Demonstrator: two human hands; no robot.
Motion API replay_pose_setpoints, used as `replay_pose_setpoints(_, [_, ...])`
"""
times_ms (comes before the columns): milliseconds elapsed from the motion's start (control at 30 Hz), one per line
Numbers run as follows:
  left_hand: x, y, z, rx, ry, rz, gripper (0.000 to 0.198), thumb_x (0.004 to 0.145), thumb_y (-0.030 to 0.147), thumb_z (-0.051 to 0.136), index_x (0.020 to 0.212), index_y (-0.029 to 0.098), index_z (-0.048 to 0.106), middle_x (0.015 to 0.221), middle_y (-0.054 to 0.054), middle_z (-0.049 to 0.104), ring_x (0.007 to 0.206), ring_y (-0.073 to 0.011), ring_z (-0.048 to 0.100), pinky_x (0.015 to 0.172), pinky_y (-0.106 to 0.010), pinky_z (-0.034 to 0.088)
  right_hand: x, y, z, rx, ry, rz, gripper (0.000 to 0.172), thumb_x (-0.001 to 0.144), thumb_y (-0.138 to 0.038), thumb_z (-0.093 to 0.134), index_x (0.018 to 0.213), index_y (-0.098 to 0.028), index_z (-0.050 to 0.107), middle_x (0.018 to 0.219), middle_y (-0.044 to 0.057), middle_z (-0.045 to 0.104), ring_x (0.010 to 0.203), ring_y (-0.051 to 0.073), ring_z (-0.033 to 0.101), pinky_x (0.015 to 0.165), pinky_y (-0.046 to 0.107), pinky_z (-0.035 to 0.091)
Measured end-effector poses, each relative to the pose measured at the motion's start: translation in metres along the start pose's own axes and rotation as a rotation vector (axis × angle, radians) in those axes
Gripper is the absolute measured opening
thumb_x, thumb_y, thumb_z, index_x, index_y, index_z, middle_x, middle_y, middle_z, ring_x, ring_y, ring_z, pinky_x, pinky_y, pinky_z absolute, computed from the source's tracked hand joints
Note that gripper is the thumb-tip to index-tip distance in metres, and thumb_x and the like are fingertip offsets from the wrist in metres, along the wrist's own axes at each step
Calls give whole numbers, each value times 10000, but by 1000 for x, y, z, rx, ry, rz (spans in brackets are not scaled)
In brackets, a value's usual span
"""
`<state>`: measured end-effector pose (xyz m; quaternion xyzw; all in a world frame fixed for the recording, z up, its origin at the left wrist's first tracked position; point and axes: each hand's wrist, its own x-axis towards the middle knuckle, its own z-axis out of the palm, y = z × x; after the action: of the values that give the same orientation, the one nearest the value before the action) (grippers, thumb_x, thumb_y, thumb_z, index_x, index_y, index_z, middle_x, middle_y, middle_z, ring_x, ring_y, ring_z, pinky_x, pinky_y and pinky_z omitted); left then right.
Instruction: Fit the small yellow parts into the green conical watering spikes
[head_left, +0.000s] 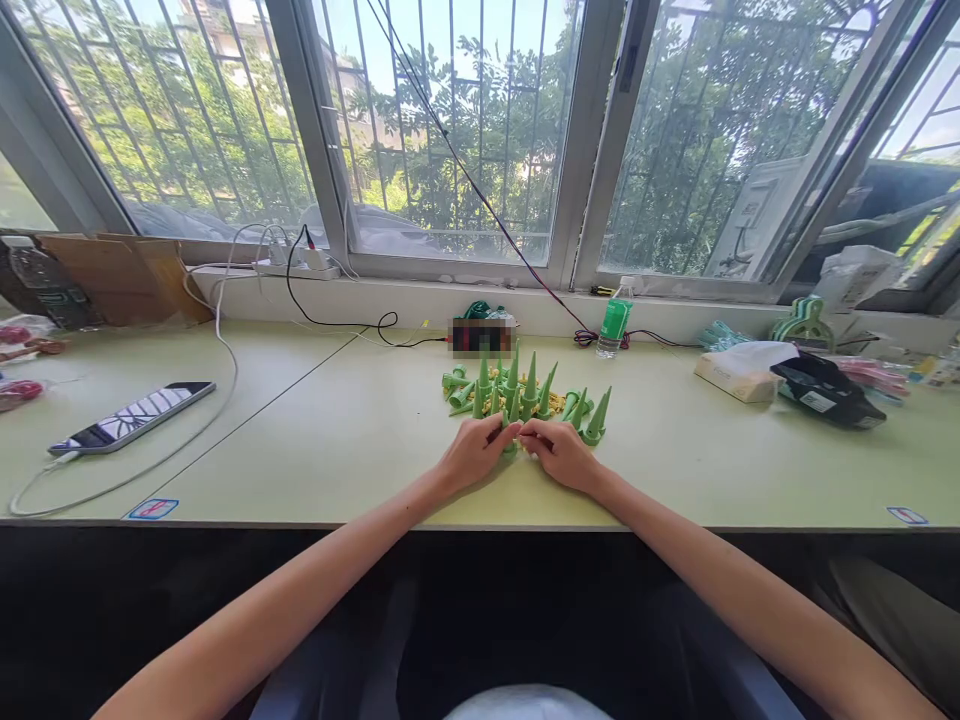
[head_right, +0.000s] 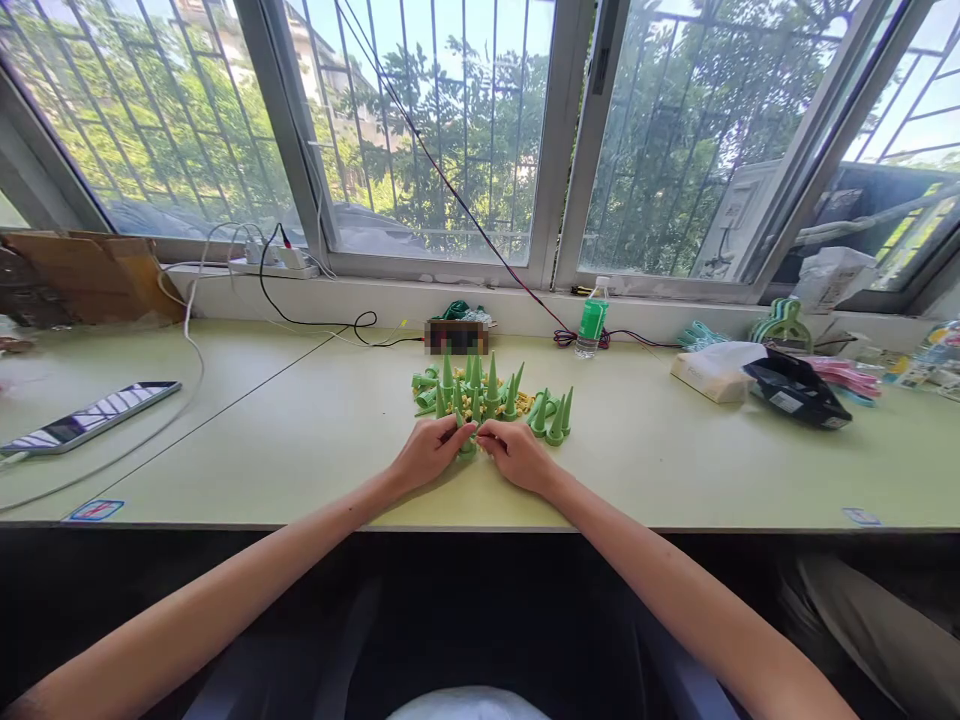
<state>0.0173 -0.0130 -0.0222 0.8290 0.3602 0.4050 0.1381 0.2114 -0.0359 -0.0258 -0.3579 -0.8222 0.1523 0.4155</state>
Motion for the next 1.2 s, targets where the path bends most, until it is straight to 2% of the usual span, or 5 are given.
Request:
replay_pose_setpoints(467, [-1, 3, -2, -28, -60, 64, 445, 949, 419, 480, 606, 182, 325, 532, 68, 255, 520, -86, 224, 510, -243, 227, 0, 3, 1, -51, -3, 10, 302, 994, -319, 461, 719, -199, 503, 599, -31, 470, 551, 120, 402, 571, 243, 318])
replay_pose_setpoints(633, [1, 3, 1, 22, 31, 69, 461, 943, 411, 492, 603, 185, 278, 514, 68, 249, 519, -89, 206, 511, -248, 214, 1, 0, 2, -55, 0, 6, 332, 1012, -342, 427, 716, -205, 484, 614, -27, 481, 558, 124, 403, 580, 251, 325])
replay_pose_setpoints(767, [3, 1, 2, 30, 134, 38, 489, 946, 427, 486, 598, 187, 241, 500, 68, 228, 509, -87, 190, 499, -253, 205, 3, -4, 2, -44, -17, 34, 262, 1020, -337, 421, 848, -198, 562, 686, -13, 564, 581, 126, 465, 603, 253, 355])
replay_pose_setpoints(933, [3, 0, 3, -5, 209, 0, 501, 948, 440, 478, 593, 188, 231, 501, 69, 220, 506, -82, 181, 483, -247, 201, 4, -5, 2, -32, -3, 51, 213, 994, -370, 490, 956, -188, 591, 746, -3, 617, 542, 112, 462, 582, 249, 359])
replay_pose_setpoints(1200, [2, 5, 0, -26, 116, 29, 448, 956, 398, 472, 608, 186, 284, 508, 69, 268, 502, -78, 221, 492, -242, 222, 3, -1, 1, -48, 2, 27, 216, 998, -336, 470, 875, -190, 571, 680, -16, 551, 583, 124, 462, 604, 246, 350])
